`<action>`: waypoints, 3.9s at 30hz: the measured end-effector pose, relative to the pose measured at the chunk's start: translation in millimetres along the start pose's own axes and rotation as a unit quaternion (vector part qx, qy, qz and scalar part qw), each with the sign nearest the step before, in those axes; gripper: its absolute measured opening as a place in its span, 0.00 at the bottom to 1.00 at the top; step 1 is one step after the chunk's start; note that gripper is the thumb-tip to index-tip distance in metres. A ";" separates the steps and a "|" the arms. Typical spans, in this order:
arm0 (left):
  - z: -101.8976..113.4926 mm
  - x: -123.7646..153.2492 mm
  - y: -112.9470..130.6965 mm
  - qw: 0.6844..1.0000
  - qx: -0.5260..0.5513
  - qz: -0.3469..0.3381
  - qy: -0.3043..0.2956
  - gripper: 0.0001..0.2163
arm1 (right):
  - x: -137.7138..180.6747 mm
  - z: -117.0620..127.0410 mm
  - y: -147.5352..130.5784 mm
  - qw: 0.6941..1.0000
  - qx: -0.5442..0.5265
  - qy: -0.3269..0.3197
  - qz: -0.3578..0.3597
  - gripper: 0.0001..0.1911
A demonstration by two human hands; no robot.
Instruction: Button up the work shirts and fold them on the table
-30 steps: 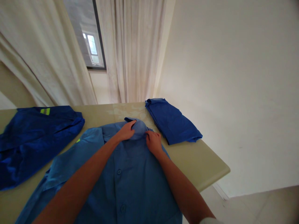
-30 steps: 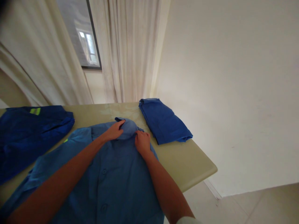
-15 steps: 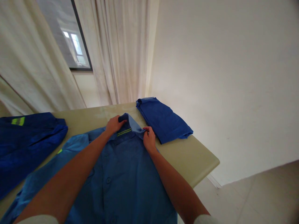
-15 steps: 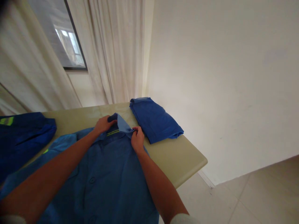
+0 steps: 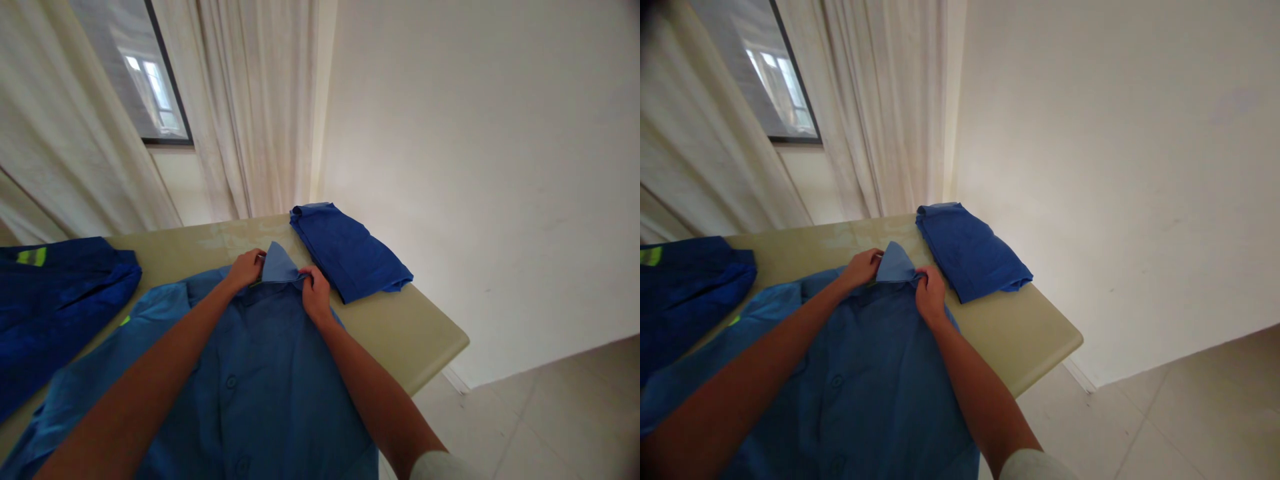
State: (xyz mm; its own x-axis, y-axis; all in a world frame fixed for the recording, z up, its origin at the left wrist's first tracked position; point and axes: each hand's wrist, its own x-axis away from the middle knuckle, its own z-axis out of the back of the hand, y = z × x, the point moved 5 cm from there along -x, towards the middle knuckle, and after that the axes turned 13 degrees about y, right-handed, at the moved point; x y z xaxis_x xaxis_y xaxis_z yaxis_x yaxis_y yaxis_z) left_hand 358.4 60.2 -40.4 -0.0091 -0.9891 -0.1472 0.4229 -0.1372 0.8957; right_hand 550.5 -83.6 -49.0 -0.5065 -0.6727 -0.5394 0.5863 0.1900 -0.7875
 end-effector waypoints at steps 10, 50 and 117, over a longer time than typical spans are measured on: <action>25.9 -2.9 -13.7 0.998 -0.045 0.050 0.019 0.10 | 28.2 -18.1 -26.1 0.930 0.113 -0.254 0.240 0.17; 202.5 113.9 -93.8 0.877 -0.447 -0.176 -0.005 0.36 | 28.2 -18.9 -35.4 0.936 0.254 -0.137 0.200 0.31; 335.7 282.4 -126.1 0.970 -0.152 0.062 0.177 0.29 | 61.4 87.7 17.7 0.991 0.057 -0.092 -0.082 0.36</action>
State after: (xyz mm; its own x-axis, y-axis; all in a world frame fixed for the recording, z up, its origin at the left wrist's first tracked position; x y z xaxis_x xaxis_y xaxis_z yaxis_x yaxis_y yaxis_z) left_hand -1.6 -219.9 -54.2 0.3482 -0.9087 -0.2303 0.6492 0.0565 0.7585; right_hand 585.2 -184.3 -69.9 -0.4825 -0.8089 -0.3359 0.5786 -0.0064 -0.8156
